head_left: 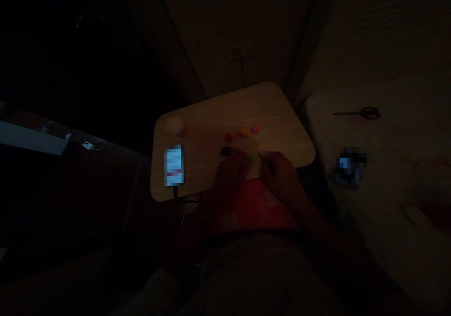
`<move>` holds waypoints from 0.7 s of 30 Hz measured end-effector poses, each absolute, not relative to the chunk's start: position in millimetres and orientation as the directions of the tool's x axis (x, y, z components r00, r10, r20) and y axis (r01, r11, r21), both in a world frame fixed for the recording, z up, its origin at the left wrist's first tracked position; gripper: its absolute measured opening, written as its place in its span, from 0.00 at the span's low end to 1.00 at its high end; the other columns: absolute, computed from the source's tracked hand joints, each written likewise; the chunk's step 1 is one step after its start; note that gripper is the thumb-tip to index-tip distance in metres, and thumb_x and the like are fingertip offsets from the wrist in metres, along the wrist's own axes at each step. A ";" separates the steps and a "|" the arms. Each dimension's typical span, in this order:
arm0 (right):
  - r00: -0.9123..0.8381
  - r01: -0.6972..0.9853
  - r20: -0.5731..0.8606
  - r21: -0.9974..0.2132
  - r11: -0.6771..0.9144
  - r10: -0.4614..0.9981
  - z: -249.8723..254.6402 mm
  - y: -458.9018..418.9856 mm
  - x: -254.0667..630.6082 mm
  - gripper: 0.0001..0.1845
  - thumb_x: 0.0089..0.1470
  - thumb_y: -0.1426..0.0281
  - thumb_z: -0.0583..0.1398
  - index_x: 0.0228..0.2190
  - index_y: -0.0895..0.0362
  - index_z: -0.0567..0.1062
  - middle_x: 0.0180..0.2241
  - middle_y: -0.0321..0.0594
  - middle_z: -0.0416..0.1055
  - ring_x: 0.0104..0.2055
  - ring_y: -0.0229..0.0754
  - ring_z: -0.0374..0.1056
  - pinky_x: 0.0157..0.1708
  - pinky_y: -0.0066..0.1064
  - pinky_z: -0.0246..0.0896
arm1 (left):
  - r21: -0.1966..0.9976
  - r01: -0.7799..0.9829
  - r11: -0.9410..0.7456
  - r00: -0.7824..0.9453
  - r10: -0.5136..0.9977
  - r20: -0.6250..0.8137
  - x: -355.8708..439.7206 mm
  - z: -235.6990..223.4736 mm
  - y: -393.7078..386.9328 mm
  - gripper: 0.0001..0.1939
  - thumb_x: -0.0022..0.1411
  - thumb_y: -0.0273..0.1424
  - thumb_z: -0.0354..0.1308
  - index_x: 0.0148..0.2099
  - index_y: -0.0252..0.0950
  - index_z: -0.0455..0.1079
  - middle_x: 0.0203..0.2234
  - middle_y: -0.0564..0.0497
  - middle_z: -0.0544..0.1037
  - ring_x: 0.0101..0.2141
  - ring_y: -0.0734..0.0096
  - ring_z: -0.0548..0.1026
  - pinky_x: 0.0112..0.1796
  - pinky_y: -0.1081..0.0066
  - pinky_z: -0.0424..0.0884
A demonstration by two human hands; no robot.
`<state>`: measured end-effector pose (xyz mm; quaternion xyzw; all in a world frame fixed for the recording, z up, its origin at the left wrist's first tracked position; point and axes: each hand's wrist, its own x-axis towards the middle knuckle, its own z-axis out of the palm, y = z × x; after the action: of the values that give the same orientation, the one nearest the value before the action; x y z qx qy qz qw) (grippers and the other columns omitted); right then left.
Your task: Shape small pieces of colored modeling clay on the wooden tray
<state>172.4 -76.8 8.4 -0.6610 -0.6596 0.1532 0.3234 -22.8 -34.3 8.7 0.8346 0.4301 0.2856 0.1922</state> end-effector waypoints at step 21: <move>-0.084 0.818 0.257 -0.534 0.214 0.963 8.8 -71.9 166.7 0.07 0.65 0.72 0.55 0.34 0.55 0.73 0.38 0.48 0.76 0.41 0.51 0.69 0.39 0.38 0.61 | 0.352 0.704 -0.617 0.497 0.782 0.377 -19.3 1.5 -37.2 0.11 0.74 0.29 0.55 0.51 0.37 0.78 0.47 0.46 0.83 0.45 0.64 0.82 0.49 0.63 0.79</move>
<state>166.7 -71.9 8.8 -0.6140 -0.7251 0.1268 0.2849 -19.3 -37.2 1.5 0.8618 0.4310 0.2566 0.0761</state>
